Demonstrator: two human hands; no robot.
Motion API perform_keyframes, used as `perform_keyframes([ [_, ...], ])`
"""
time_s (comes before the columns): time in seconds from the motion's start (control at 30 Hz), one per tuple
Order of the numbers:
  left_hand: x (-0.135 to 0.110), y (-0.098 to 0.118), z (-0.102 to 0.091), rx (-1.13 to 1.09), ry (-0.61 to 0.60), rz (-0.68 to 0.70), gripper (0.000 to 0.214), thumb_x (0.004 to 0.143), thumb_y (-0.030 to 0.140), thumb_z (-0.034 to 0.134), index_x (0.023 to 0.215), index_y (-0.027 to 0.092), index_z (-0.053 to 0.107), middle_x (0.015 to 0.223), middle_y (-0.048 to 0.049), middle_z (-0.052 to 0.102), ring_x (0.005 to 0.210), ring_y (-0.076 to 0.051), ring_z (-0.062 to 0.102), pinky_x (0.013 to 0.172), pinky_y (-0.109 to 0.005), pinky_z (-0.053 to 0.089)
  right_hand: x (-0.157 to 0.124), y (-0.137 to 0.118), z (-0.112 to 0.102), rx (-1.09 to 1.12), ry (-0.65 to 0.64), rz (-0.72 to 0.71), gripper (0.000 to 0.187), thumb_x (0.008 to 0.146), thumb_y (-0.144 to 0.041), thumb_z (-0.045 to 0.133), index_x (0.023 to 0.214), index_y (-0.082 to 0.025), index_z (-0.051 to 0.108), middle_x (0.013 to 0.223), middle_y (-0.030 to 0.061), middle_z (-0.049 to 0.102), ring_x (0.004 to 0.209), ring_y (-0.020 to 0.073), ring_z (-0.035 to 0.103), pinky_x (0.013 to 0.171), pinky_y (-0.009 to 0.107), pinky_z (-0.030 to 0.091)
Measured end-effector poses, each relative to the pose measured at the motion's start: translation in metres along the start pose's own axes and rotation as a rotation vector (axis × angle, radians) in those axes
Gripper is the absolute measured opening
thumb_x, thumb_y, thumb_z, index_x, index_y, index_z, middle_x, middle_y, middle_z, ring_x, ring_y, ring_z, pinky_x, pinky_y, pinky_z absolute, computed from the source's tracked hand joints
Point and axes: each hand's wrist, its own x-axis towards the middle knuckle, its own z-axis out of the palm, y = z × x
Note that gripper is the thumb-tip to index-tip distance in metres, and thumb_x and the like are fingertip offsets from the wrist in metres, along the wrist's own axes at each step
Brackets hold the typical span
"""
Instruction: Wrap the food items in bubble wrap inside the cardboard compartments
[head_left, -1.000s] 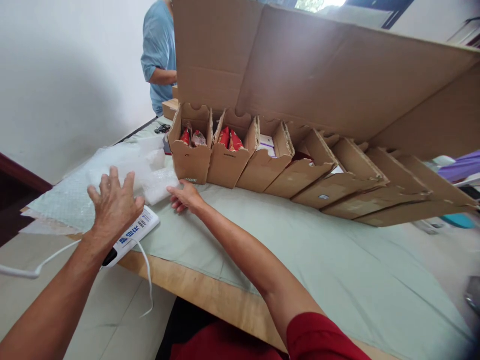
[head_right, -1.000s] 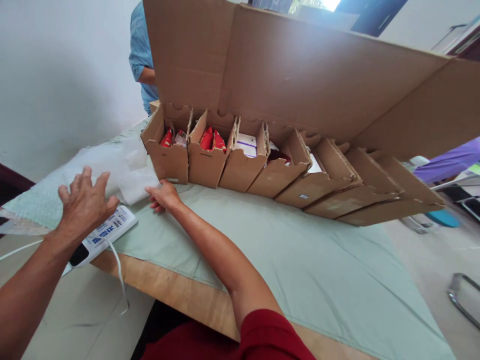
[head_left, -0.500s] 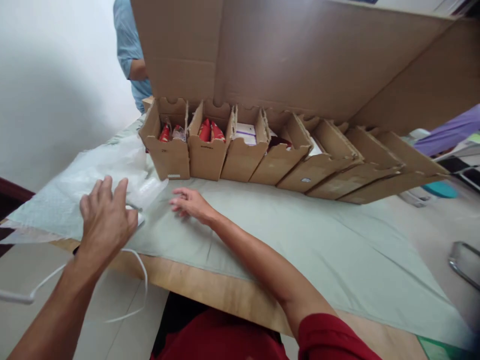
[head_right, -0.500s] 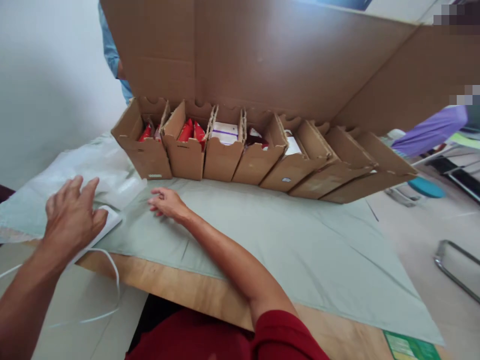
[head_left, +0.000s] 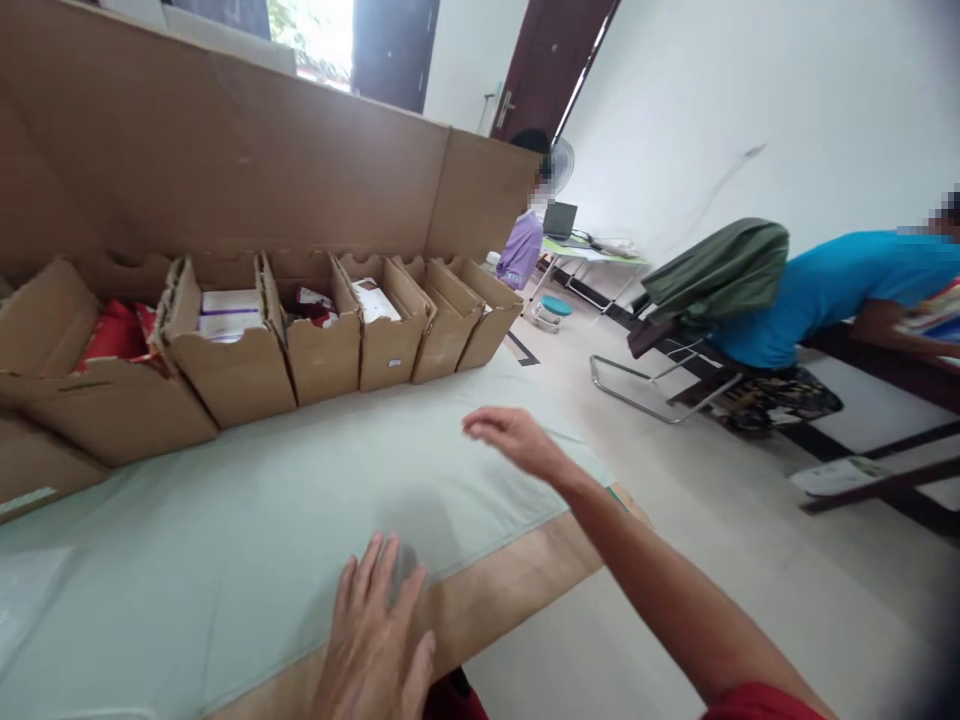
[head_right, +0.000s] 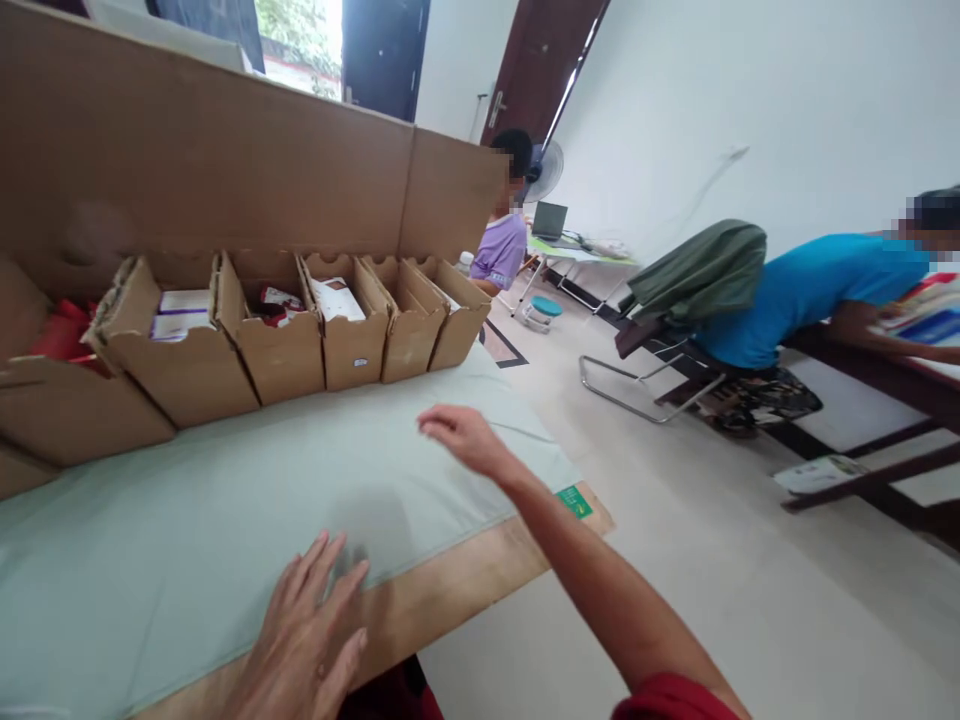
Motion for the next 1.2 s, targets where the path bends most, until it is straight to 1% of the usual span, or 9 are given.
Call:
perform_keyframes([
  [0.07,0.009,-0.001,0.008,0.001,0.054,-0.057,0.046,0.085,0.024,0.061,0.131,0.024,0.067,0.147,-0.0176,0.061,0.136,-0.040,0.058,0.096,-0.056,0.061,0.025,0.018,-0.041,-0.345,0.257,0.028,0.029,0.093,-0.025,0.053,0.110,-0.018,0.075,0.108,0.0093,0.079,0.098,0.0227,0.072,0.088,0.036,0.056],
  [0.17,0.006,-0.013,0.016,-0.004,0.119,-0.108,0.038,0.089,0.023,0.060,0.126,0.022,0.069,0.143,-0.0167,0.064,0.134,-0.037,0.059,0.094,-0.053,0.063,0.072,0.034,-0.085,-0.529,0.401,0.051,0.051,0.086,-0.018,0.057,0.136,-0.012,0.063,0.143,0.0184,0.064,0.132,0.0328,0.057,0.109,0.050,0.043],
  [0.3,-0.020,-0.037,0.018,-0.005,0.142,-0.095,0.039,0.090,0.024,0.065,0.129,0.025,0.068,0.144,-0.0129,0.064,0.136,-0.032,0.059,0.096,-0.045,0.064,0.133,0.042,-0.114,-0.864,0.267,0.117,0.069,0.085,-0.020,0.061,0.152,-0.012,0.049,0.154,0.0194,0.053,0.141,0.0353,0.047,0.109,0.049,0.038],
  [0.4,-0.039,-0.052,0.013,0.014,0.156,-0.133,0.040,0.090,0.025,0.065,0.130,0.027,0.067,0.140,-0.0111,0.067,0.132,-0.031,0.063,0.093,-0.042,0.065,0.161,0.043,-0.123,-0.927,0.130,0.144,0.049,0.084,-0.018,0.061,0.132,-0.018,0.071,0.127,0.0153,0.074,0.120,0.0319,0.062,0.097,0.041,0.041],
  [0.5,-0.046,-0.058,0.007,0.007,0.165,-0.162,0.039,0.090,0.026,0.066,0.128,0.029,0.069,0.136,-0.0091,0.070,0.126,-0.029,0.067,0.092,-0.040,0.066,0.165,0.038,-0.127,-0.986,0.052,0.159,0.032,0.085,-0.018,0.059,0.108,-0.019,0.082,0.105,0.0144,0.080,0.105,0.0296,0.068,0.091,0.040,0.040],
  [0.7,-0.022,-0.045,-0.003,-0.040,0.240,-0.222,0.027,0.092,0.028,0.062,0.117,0.027,0.072,0.127,-0.0088,0.074,0.120,-0.028,0.070,0.089,-0.040,0.067,0.107,0.012,-0.118,-1.055,-0.089,0.124,0.025,0.087,-0.025,0.060,0.097,-0.023,0.082,0.093,0.0082,0.080,0.089,0.0242,0.069,0.079,0.034,0.038],
  [0.87,0.008,-0.026,-0.009,-0.155,0.244,-0.285,0.024,0.094,0.026,0.056,0.112,0.026,0.073,0.126,-0.0094,0.075,0.123,-0.029,0.068,0.090,-0.046,0.066,0.072,-0.036,-0.098,-0.938,-0.274,0.061,0.019,0.084,-0.027,0.062,0.081,-0.018,0.078,0.076,0.0067,0.074,0.069,0.0185,0.061,0.060,0.030,0.032],
  [1.07,0.035,-0.017,-0.012,-0.269,0.203,-0.371,0.035,0.096,0.026,0.053,0.128,0.025,0.066,0.139,-0.0126,0.066,0.130,-0.030,0.063,0.100,-0.051,0.060,0.086,-0.102,-0.048,-0.610,-0.360,-0.018,0.016,0.080,-0.019,0.064,0.066,-0.015,0.068,0.061,0.0008,0.061,0.057,0.0130,0.051,0.053,0.027,0.031],
  [1.2,0.051,-0.017,-0.011,-0.344,0.212,-0.506,0.065,0.095,0.031,0.056,0.157,0.027,0.036,0.159,-0.0161,0.046,0.146,-0.032,0.048,0.111,-0.055,0.051,0.086,-0.140,-0.018,-0.042,-0.375,-0.037,0.019,0.088,-0.020,0.059,0.072,-0.014,0.069,0.067,0.0009,0.067,0.060,0.0122,0.059,0.057,0.023,0.044],
])
